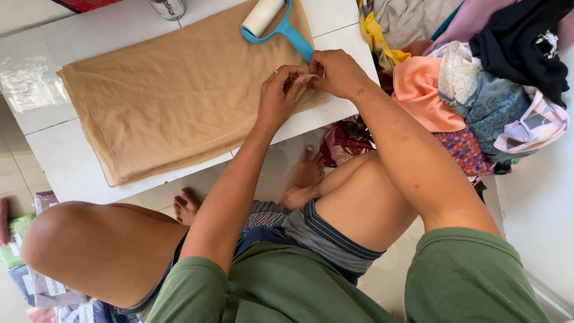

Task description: Folding a hijab and cleaning it with a lint roller on a small workspace table.

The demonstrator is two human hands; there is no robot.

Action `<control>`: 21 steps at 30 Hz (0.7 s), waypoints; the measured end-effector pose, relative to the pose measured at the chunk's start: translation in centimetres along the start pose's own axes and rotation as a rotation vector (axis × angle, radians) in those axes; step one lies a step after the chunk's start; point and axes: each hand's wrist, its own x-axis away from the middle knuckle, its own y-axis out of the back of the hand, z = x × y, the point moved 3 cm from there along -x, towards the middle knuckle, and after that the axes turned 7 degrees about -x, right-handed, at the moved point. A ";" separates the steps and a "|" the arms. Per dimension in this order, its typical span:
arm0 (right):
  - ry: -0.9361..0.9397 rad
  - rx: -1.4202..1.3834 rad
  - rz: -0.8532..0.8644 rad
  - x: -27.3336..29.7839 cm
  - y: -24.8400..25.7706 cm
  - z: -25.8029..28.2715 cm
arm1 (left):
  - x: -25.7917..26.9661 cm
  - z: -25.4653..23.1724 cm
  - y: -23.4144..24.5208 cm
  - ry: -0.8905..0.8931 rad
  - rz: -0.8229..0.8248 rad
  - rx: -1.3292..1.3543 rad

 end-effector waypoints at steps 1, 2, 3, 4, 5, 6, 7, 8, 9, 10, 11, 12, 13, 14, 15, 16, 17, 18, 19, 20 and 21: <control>-0.054 0.008 -0.011 -0.1 -0.1 -0.3 | 0.0 -0.1 0.0 0.001 0.008 0.016; -0.053 0.008 -0.012 0.0 0.0 -0.5 | 0.0 -0.2 0.0 0.000 0.008 0.016; -0.047 0.032 -0.025 0.0 0.1 -0.7 | -0.1 -0.3 0.0 0.001 0.020 0.053; -0.040 0.054 -0.036 0.0 0.1 -1.0 | -0.1 -0.3 0.1 0.003 0.031 0.090; -0.039 0.055 -0.036 0.0 0.1 -0.8 | -0.3 -0.5 0.3 0.002 0.029 0.090; -0.057 0.023 -0.043 0.1 0.1 -0.8 | -0.5 -0.7 0.6 -0.022 -0.018 -0.037; -0.076 -0.008 -0.050 0.2 0.1 -0.7 | -0.7 -0.9 0.9 -0.046 -0.064 -0.164; -0.078 -0.007 -0.048 0.3 0.1 -0.7 | -1.3 0.0 0.8 -0.044 -0.064 -0.162; -0.063 -0.006 -0.049 0.3 0.1 -0.6 | -1.8 0.8 0.5 -0.097 0.013 -0.219; -0.046 -0.006 -0.046 0.3 0.0 -0.5 | -2.2 1.6 0.4 -0.148 0.087 -0.278; -0.046 -0.006 -0.042 0.5 0.0 -0.6 | -2.2 2.5 0.1 -0.144 0.085 -0.277; -0.041 0.015 -0.049 0.4 0.1 -0.6 | -2.3 3.4 -0.4 -0.193 0.186 -0.493; -0.036 0.035 -0.056 0.4 0.2 -0.6 | -2.5 4.4 -0.9 -0.241 0.288 -0.709; -0.037 0.033 -0.055 0.4 0.2 -0.7 | -2.5 4.6 -0.8 -0.239 0.290 -0.709; -0.041 0.086 -0.044 0.4 0.2 -0.8 | -2.4 4.8 -0.8 -0.284 0.298 -0.776; -0.045 0.139 -0.033 0.5 0.2 -0.9 | -2.4 5.0 -0.9 -0.331 0.308 -0.842; -0.047 0.136 -0.032 0.7 0.3 -0.8 | -2.3 4.9 -0.7 -0.329 0.311 -0.841; -0.045 0.157 -0.019 0.9 0.3 -0.7 | -2.1 4.7 -0.4 -0.362 0.285 -0.843; -0.043 0.177 -0.007 1.1 0.3 -0.5 | -2.0 4.6 -0.1 -0.395 0.258 -0.844; -0.041 0.178 -0.001 1.4 0.6 -0.2 | -2.0 4.5 0.1 -0.389 0.255 -0.844; -0.026 0.135 0.004 1.6 0.8 0.2 | -2.0 4.4 0.2 -0.387 0.279 -0.853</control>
